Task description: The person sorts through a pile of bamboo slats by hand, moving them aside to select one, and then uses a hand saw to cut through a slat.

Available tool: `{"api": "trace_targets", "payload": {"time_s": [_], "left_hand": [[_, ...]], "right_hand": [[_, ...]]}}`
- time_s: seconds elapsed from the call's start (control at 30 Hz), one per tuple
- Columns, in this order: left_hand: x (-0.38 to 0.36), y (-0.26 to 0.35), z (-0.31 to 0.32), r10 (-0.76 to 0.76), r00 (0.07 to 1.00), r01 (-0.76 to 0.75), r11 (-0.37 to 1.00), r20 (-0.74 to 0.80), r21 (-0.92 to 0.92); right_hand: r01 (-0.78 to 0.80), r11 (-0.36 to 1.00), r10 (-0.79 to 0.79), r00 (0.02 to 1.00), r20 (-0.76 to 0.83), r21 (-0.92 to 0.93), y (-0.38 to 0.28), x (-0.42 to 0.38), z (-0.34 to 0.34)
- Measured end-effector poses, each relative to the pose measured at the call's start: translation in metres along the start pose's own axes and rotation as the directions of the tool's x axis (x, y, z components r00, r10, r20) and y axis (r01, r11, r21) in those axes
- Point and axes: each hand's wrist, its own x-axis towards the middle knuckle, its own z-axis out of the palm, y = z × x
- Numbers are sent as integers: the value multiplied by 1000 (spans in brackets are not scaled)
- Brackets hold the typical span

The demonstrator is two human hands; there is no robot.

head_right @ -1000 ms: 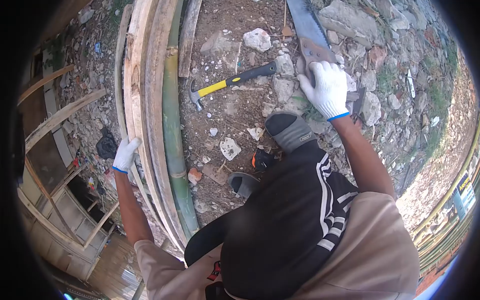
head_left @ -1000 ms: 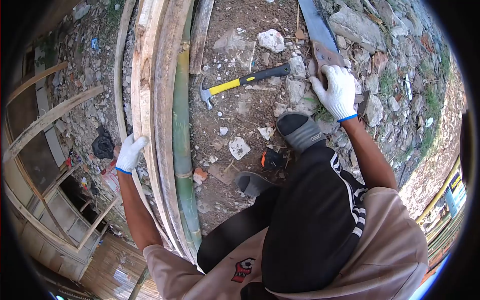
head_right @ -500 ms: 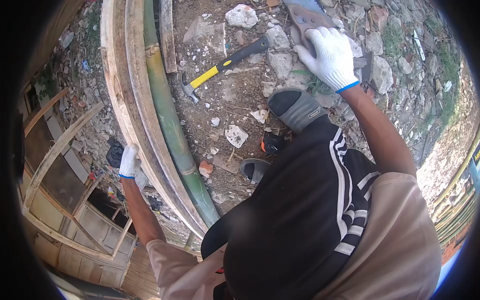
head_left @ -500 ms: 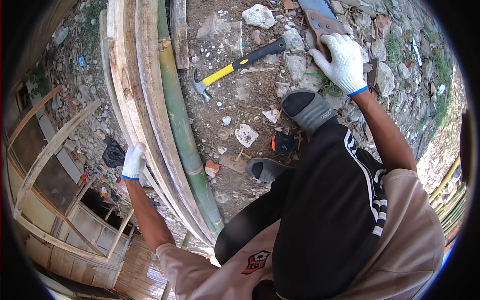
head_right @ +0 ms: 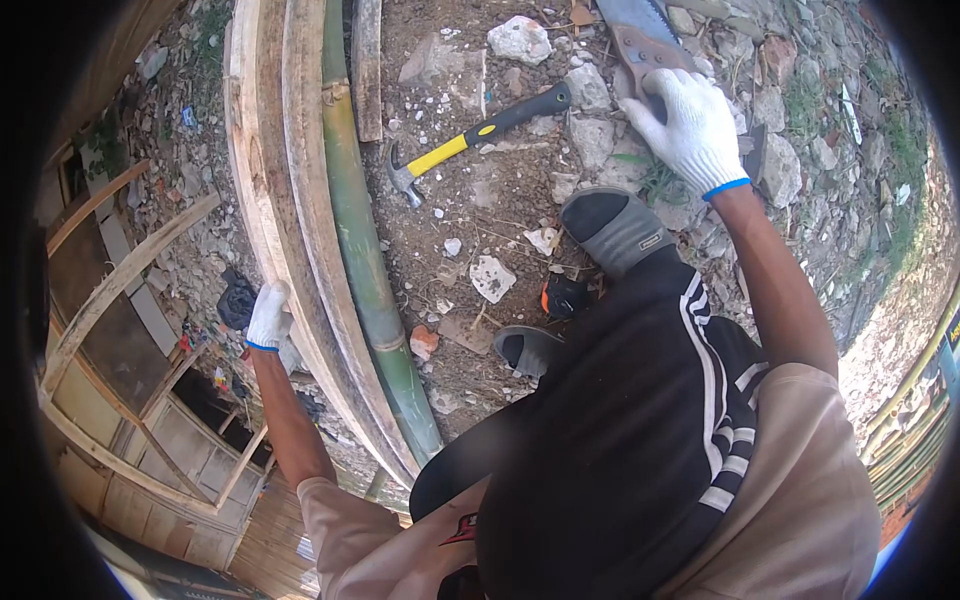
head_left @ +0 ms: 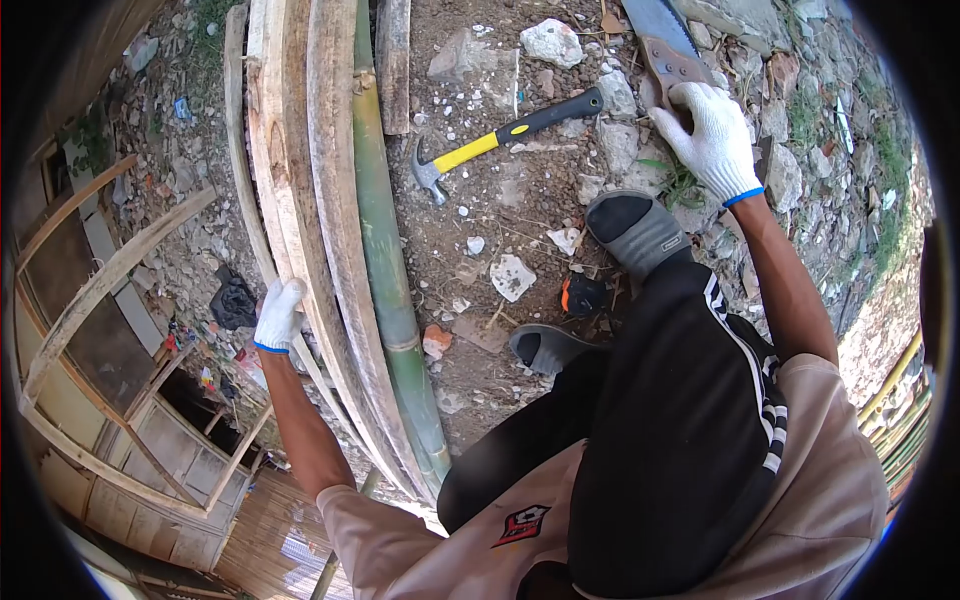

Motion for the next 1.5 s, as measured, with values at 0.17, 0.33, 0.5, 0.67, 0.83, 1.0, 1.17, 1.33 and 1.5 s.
{"api": "trace_targets", "payload": {"time_s": [0.17,0.33,0.5,0.67,0.83,1.0,1.17,1.33,1.5], "left_hand": [[-19,32,52,93,994,-73,954,-55,290],[-39,40,88,193,965,-140,953,-178,269],[-44,37,99,224,944,-132,929,-242,347],[-48,38,105,271,922,-181,933,-275,312],[-43,33,102,314,897,-144,873,-311,467],[-55,46,109,277,903,-73,853,-329,517],[-61,49,118,341,852,-8,768,-397,640],[-72,49,146,310,847,15,799,-433,601],[-74,34,166,379,788,21,771,-485,636]], "right_hand": [[-161,914,222,967,-128,372,-35,36,-11],[59,824,16,992,-128,563,-115,122,0],[656,665,-476,741,-474,357,-195,241,-24],[784,571,-803,596,-34,243,-270,348,-39],[795,604,-715,506,482,62,-322,379,20],[871,491,-794,444,415,9,-310,370,18],[899,434,-862,393,320,65,-296,359,7],[849,527,-732,436,523,30,-290,351,-11],[885,461,-834,406,375,67,-261,332,-22]]}}
